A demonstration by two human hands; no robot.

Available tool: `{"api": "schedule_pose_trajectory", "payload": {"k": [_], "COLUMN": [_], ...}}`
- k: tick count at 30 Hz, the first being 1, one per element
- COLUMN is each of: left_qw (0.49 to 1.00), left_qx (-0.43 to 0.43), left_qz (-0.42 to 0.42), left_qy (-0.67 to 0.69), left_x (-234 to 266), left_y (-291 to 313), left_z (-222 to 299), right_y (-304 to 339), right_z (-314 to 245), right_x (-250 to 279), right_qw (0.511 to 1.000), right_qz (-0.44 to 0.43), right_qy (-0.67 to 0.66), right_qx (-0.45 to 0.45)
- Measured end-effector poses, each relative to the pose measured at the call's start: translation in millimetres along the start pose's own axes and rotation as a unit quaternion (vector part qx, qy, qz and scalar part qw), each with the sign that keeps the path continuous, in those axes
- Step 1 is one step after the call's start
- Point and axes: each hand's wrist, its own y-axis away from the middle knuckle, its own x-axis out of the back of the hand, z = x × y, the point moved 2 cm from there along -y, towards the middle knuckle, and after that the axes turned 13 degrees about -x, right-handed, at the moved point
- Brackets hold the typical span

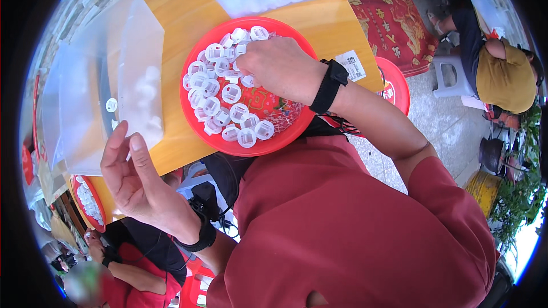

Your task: Assembling small white plastic components by hand in a manufacturing setting.

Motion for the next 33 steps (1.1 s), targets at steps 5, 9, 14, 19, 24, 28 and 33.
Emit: {"api": "schedule_pose_trajectory", "payload": {"k": [5, 9, 14, 19, 24, 28, 33], "left_qw": [0.952, 0.920, 0.907, 0.905, 0.887, 0.881, 0.894], "left_qx": [0.109, 0.166, 0.197, 0.227, 0.249, 0.253, 0.251], "left_qz": [-0.181, -0.247, -0.275, -0.265, -0.239, -0.225, -0.192], "left_qy": [0.222, 0.254, 0.251, 0.245, 0.307, 0.331, 0.319], "left_x": [-28, -40, -45, -56, -60, -51, -52], "left_y": [32, 39, 38, 43, 47, 42, 41], "left_z": [-26, -33, -40, -38, -40, -44, -41], "right_y": [-5, 0, 9, 27, 34, 22, 13], "right_z": [-7, -8, -7, -22, -21, 21, 23], "right_x": [-11, -18, -8, 22, 24, 21, -1], "right_qw": [0.999, 0.998, 0.998, 0.987, 0.960, 0.989, 0.994], "right_qz": [0.002, 0.010, -0.006, 0.007, 0.019, 0.112, 0.068], "right_qy": [0.030, 0.027, 0.010, -0.141, -0.266, -0.087, 0.019], "right_qx": [0.038, 0.058, 0.062, 0.079, 0.082, -0.047, -0.081]}}
